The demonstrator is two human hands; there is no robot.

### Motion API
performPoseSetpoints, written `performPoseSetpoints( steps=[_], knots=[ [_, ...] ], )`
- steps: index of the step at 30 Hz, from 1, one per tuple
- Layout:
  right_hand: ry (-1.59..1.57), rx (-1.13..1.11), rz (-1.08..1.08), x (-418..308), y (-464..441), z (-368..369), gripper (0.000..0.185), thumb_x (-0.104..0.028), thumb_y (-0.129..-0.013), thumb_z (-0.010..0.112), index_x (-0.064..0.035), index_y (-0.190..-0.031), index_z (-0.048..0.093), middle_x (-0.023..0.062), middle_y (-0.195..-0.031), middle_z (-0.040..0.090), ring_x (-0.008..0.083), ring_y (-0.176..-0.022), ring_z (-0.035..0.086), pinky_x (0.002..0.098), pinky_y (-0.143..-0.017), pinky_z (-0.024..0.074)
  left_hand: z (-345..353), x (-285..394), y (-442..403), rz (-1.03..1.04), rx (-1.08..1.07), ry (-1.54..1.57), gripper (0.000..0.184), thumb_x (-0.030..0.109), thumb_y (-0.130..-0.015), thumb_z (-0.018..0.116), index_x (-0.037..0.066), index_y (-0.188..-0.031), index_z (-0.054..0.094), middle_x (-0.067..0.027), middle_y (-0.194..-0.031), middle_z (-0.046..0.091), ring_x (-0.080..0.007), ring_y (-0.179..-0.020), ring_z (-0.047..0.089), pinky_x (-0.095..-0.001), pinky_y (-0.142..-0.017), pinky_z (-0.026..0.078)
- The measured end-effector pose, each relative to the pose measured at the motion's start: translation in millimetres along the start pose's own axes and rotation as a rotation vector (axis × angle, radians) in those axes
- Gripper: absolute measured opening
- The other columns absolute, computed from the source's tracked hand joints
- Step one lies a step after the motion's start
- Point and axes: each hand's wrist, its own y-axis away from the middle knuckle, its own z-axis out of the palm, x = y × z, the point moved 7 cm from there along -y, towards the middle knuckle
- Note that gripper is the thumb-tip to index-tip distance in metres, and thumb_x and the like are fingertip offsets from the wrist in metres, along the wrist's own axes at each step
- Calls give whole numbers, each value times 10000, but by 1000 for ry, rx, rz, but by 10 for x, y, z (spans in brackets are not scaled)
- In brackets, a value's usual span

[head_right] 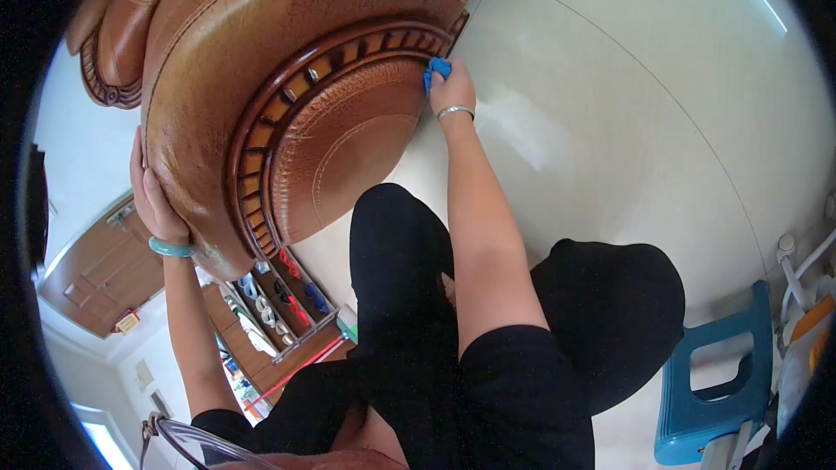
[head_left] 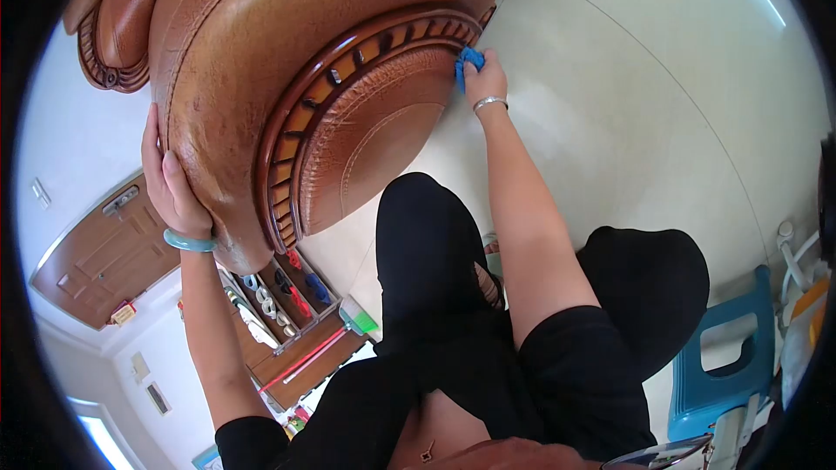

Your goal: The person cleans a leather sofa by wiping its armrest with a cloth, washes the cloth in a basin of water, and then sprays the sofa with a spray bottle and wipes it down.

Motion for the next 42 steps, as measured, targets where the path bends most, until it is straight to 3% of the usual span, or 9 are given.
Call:
performPoseSetpoints(
  steps=[2, 6, 14, 21, 24, 30, 34, 38, 42],
  knots=[
    [-80, 26, 106, 80, -1, -18, 256, -128, -796, 645, -39, -1017, 551, 209, -953, 633, 384, -919, 605, 438, -802, 472, 4, -1, 6, 1, -1, 12, 568, 327, -948, 322, -76, -1340, 399, -207, -1376, 432, -292, -1286, 399, -373, -1078, 269],
    [-134, 187, -5, -168, -213, -108, 238, -83, -790, 634, -36, -1012, 562, 194, -983, 620, 383, -924, 596, 430, -805, 469, 3, -21, 4, 4, 3, 4, 570, 324, -944, 323, -76, -1343, 397, -206, -1378, 430, -293, -1289, 397, -374, -1081, 266],
    [-394, 419, -596, -1550, 739, -359, 304, -30, -752, 633, -17, -1043, 549, 173, -1017, 580, 358, -962, 552, 418, -855, 440, 11, 3, -11, 12, 12, 5, 575, 325, -937, 329, -77, -1343, 397, -205, -1379, 431, -296, -1289, 398, -374, -1081, 266],
    [-375, 335, -263, -799, -20, -350, 237, -70, -794, 622, -16, -1020, 576, 181, -977, 595, 357, -923, 570, 389, -842, 445, -10, 14, 0, 20, 23, -19, 551, 305, -934, 336, -65, -1334, 418, -200, -1366, 447, -295, -1279, 411, -372, -1078, 270],
    [-365, 378, -320, -872, 27, -366, 236, -47, -754, 593, -26, -988, 573, 174, -955, 592, 364, -911, 558, 407, -850, 437, -14, -4, 8, 15, 25, -18, 536, 286, -934, 335, -59, -1335, 420, -195, -1366, 449, -295, -1279, 412, -370, -1078, 270],
    [-386, 302, -894, -2011, 829, -499, 342, -12, -594, 565, -60, -933, 568, 145, -954, 583, 349, -925, 527, 436, -857, 414, -8, 8, 7, 6, -6, -42, 587, 339, -949, 307, -75, -1360, 372, -203, -1393, 414, -284, -1291, 392, -370, -1084, 260],
    [-286, 320, -966, -1975, 778, -514, 319, 15, -599, 603, -86, -902, 594, 100, -927, 608, 316, -901, 552, 416, -817, 433, -9, 3, 1, 22, 22, -3, 535, 286, -942, 330, -65, -1337, 414, -197, -1369, 443, -294, -1283, 405, -372, -1082, 264],
    [-145, 314, -809, -1653, 477, -561, 331, 45, -598, 599, -110, -887, 646, 83, -965, 639, 288, -930, 577, 387, -818, 453, -12, -5, 19, 14, 20, -8, 537, 287, -944, 327, -68, -1339, 409, -201, -1373, 437, -294, -1288, 398, -373, -1084, 260],
    [-177, 204, -655, -928, -36, -413, 387, 68, -645, 521, -68, -986, 646, 136, -1014, 637, 338, -990, 574, 394, -897, 449, -3, 6, 10, 6, 28, -3, 538, 288, -945, 325, -69, -1340, 408, -202, -1374, 435, -294, -1292, 394, -372, -1085, 260]
  ],
)
